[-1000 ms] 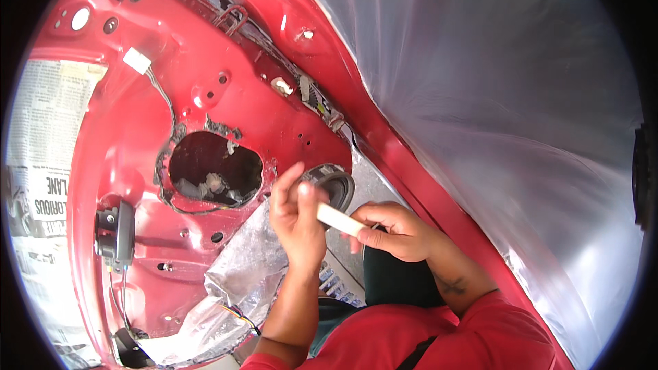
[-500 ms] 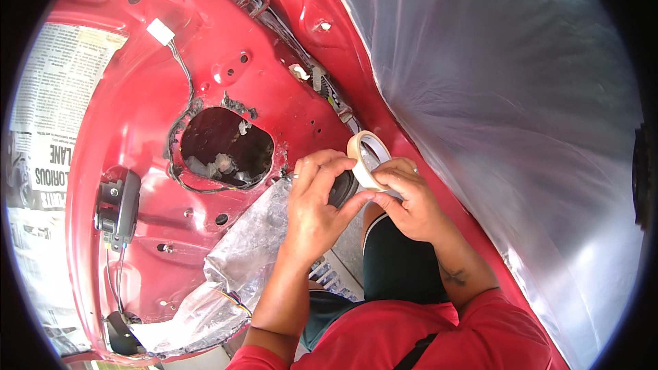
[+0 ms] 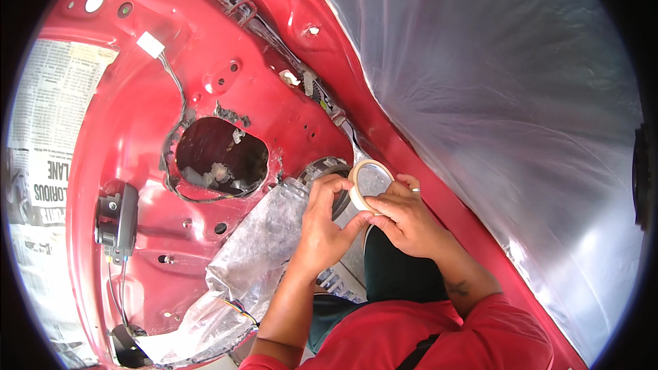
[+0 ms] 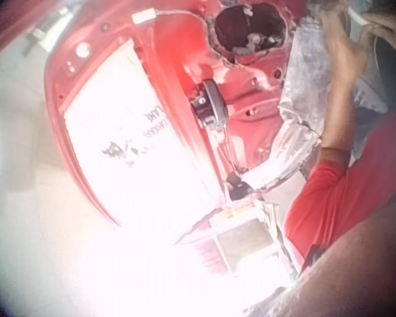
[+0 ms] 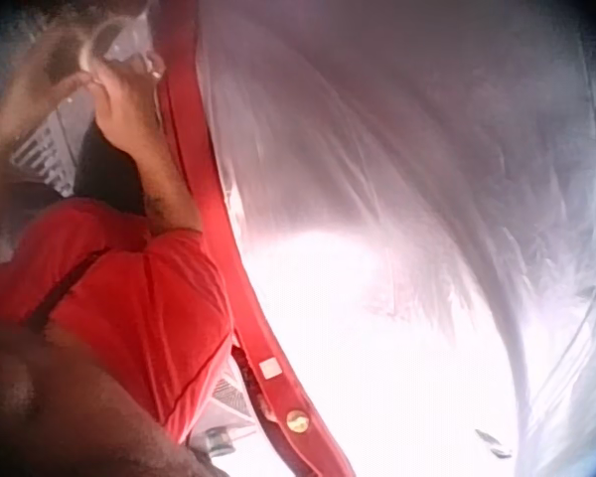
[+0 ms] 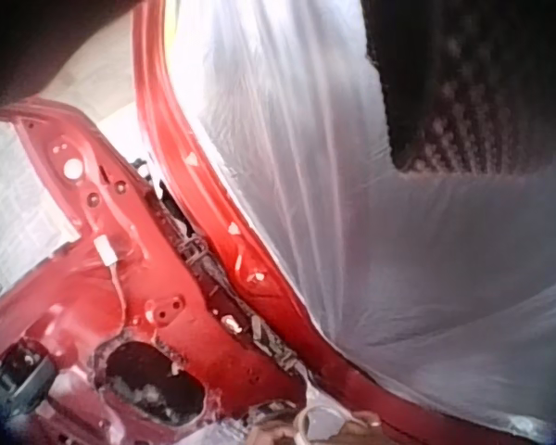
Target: The person applies masking tape to the edges and interior of a red car door panel. They repeatedly tear pieces of tape and press them onto the door frame and around a speaker cutout.
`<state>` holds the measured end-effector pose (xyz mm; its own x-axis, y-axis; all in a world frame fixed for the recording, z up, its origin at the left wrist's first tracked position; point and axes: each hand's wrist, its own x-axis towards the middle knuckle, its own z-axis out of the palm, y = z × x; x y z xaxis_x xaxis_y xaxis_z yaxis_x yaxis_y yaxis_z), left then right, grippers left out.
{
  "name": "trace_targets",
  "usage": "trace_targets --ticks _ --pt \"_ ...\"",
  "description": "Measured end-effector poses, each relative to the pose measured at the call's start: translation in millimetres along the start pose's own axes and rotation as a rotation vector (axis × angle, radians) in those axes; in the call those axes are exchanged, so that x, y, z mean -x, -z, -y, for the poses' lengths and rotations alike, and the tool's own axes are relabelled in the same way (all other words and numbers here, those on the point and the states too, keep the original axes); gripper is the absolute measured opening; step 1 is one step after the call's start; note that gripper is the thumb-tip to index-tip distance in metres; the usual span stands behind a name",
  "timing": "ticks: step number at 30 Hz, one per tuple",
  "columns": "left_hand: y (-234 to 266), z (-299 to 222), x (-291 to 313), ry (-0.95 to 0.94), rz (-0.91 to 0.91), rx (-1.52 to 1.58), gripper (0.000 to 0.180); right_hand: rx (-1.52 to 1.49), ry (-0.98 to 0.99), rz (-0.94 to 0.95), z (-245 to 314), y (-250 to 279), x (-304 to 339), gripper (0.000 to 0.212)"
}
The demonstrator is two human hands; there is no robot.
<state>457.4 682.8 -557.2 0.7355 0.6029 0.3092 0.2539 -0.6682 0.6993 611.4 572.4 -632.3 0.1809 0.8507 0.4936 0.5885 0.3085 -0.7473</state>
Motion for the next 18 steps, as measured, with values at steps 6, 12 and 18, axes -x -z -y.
trace_targets --ticks 6,12,18 --pt "-1 2 3 0.026 -0.033 0.011 0.038 0.046 0.029 0.004 -9 11 0 0.03" --pt "4 0 -2 -0.065 -0.13 -0.163 0.013 0.077 0.046 0.04 4 14 -4 0.033" --pt "-11 10 -2 -0.184 -0.218 -0.388 0.011 0.009 0.066 0.02 9 9 -8 0.033"
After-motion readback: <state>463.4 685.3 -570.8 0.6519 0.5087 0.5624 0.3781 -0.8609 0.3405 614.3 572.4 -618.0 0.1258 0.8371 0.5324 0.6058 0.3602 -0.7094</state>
